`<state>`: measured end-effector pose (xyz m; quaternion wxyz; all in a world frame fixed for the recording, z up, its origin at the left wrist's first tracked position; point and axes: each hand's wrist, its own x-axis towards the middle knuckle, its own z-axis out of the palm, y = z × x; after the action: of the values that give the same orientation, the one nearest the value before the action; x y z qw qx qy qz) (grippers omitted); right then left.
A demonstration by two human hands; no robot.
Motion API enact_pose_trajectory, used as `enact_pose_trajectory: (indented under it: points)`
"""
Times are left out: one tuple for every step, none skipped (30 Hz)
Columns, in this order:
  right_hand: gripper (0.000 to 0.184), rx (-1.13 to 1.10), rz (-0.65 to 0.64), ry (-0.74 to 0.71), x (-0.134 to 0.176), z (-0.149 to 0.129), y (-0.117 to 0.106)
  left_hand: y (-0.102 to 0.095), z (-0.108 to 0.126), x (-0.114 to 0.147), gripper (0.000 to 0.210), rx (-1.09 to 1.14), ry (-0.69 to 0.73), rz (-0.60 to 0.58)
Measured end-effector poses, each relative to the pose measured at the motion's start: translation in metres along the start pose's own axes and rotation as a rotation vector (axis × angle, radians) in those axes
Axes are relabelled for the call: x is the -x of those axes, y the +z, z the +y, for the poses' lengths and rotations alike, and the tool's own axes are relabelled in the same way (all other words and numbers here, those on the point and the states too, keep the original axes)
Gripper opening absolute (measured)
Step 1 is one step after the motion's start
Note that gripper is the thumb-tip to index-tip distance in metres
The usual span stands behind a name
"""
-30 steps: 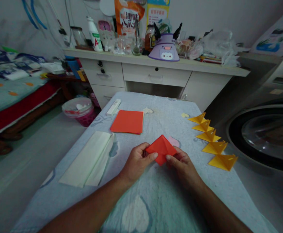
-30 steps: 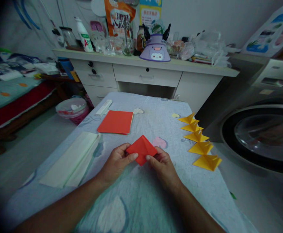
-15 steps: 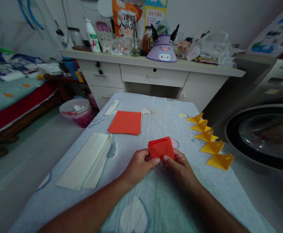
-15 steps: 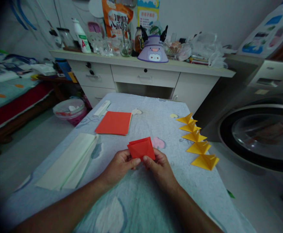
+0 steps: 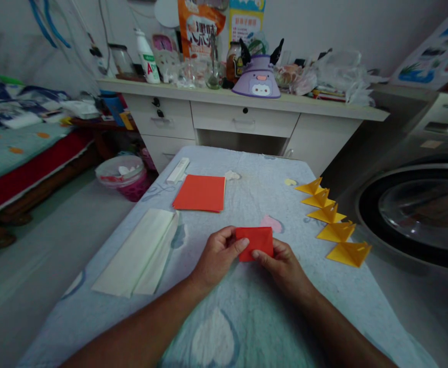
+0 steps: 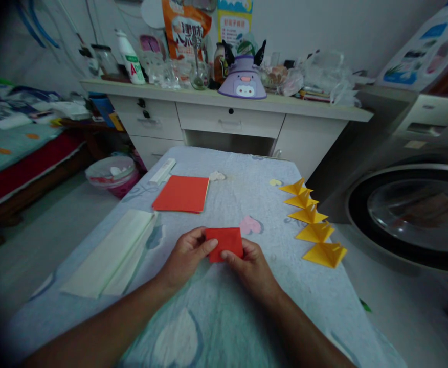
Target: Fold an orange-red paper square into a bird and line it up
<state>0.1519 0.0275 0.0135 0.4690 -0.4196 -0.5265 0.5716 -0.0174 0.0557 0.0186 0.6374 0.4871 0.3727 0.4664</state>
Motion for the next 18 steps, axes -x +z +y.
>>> enact_pose_trajectory:
  points:
    - [0.026, 0.01, -0.025, 0.013, 0.0003, 0.0006, 0.0008, -0.0005, 0.0019, 0.0, 0.023, -0.01, -0.003, 0.025]
    - [0.025, 0.018, -0.046, 0.025, 0.0006, 0.0013, 0.0017, -0.001, 0.0037, 0.0002, 0.025, -0.021, -0.006, 0.043]
    - [0.025, 0.021, -0.06, 0.036, 0.0009, 0.0018, 0.0025, -0.0014, 0.0051, 0.0005, 0.026, -0.033, -0.008, 0.05]
    - [0.024, 0.02, -0.064, 0.042, 0.0011, 0.0022, 0.0032, -0.0018, 0.006, 0.0009, 0.027, -0.045, -0.008, 0.047]
    - [0.024, 0.016, -0.06, 0.043, 0.0013, 0.0024, 0.0038, -0.002, 0.0064, 0.0013, 0.027, -0.057, -0.01, 0.037]
    - [0.024, 0.011, -0.047, 0.04, 0.0014, 0.0024, 0.0041, -0.0023, 0.0062, 0.0017, 0.027, -0.068, -0.011, 0.027]
    - [0.024, 0.007, -0.033, 0.037, 0.0015, 0.0021, 0.0042, -0.0025, 0.0054, 0.002, 0.027, -0.075, -0.011, 0.018]
    - [0.024, 0.004, -0.021, 0.032, 0.0015, 0.0016, 0.0042, -0.0027, 0.0042, 0.0022, 0.026, -0.078, -0.012, 0.012]
    - [0.024, 0.004, -0.015, 0.026, 0.0015, 0.0011, 0.0041, -0.0029, 0.0027, 0.0022, 0.025, -0.082, -0.011, 0.008]
    - [0.023, 0.005, -0.01, 0.018, 0.0014, 0.0006, 0.0038, -0.0031, 0.0011, 0.0023, 0.024, -0.085, -0.009, 0.006]
    - [0.022, 0.007, -0.004, 0.009, 0.0013, 0.0002, 0.0036, -0.0033, -0.0004, 0.0023, 0.024, -0.088, -0.004, 0.003]
    - [0.022, 0.007, 0.005, 0.0, 0.0012, 0.0, 0.0033, -0.0034, -0.0015, 0.0023, 0.024, -0.091, 0.003, -0.002]
    - [0.022, 0.005, 0.014, -0.009, 0.0011, 0.0, 0.0031, -0.0034, -0.0023, 0.0025, 0.025, -0.095, 0.006, -0.013]
    - [0.022, 0.002, 0.023, -0.019, 0.001, 0.0005, 0.0028, -0.0033, -0.0026, 0.0027, 0.026, -0.097, 0.009, -0.027]
    - [0.022, 0.001, 0.032, -0.028, 0.0011, 0.0012, 0.0025, -0.0032, -0.0024, 0.003, 0.028, -0.1, 0.01, -0.044]
    - [0.021, 0.003, 0.041, -0.038, 0.0012, 0.0022, 0.0021, -0.003, -0.0019, 0.0033, 0.03, -0.107, 0.01, -0.06]
    - [0.02, 0.01, 0.051, -0.047, 0.0015, 0.0033, 0.0016, -0.0029, -0.0011, 0.0037, 0.03, -0.121, 0.011, -0.073]
    - [0.02, 0.018, 0.061, -0.055, 0.0018, 0.0043, 0.0011, -0.0028, -0.0004, 0.0041, 0.029, -0.142, 0.012, -0.08]
